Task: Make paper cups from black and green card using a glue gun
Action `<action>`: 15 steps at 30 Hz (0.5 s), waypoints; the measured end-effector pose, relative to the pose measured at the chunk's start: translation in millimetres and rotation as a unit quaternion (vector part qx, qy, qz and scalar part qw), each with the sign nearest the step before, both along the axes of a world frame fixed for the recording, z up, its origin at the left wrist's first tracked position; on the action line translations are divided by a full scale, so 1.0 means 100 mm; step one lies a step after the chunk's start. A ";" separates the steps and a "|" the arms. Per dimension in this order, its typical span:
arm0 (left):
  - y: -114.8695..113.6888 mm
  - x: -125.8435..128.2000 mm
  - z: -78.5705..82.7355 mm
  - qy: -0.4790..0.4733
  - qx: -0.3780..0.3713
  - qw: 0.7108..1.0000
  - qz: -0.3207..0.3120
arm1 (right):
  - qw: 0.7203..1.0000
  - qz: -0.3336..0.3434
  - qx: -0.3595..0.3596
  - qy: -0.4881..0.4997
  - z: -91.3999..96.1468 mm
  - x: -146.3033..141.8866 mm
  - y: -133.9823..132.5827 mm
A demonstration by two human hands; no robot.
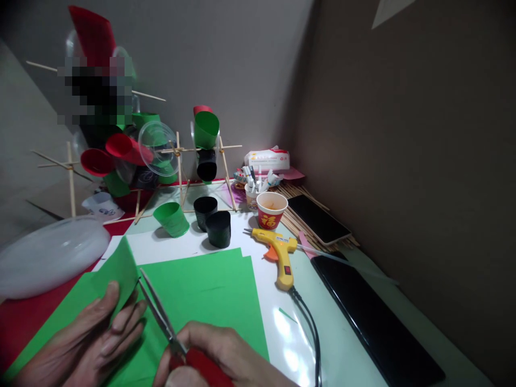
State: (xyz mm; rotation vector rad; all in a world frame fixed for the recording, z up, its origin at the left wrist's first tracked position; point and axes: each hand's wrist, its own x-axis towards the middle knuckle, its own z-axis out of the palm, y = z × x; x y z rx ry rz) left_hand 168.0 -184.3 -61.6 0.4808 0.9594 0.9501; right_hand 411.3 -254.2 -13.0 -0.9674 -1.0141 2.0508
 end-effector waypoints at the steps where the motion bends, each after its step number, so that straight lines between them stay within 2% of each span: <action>1: -0.01 0.01 0.01 0.004 0.002 1.000 -0.006 | 1.000 -0.003 0.000 0.004 -0.02 0.00 0.00; 4: -0.03 0.04 0.03 0.034 -0.003 0.999 -0.021 | 1.000 -0.013 -0.016 0.007 -0.11 -0.02 -0.01; 10: -0.08 0.14 -0.09 0.090 -0.044 0.992 0.082 | 0.996 0.018 0.062 0.055 -0.40 -0.04 0.02; 12: -0.11 0.19 -0.12 0.092 -0.058 0.991 0.080 | 0.996 0.011 0.079 0.051 -0.45 -0.04 0.03; 15: -0.17 0.28 -0.07 0.099 -0.060 0.990 0.083 | 0.995 0.007 0.084 0.052 -0.49 -0.06 0.03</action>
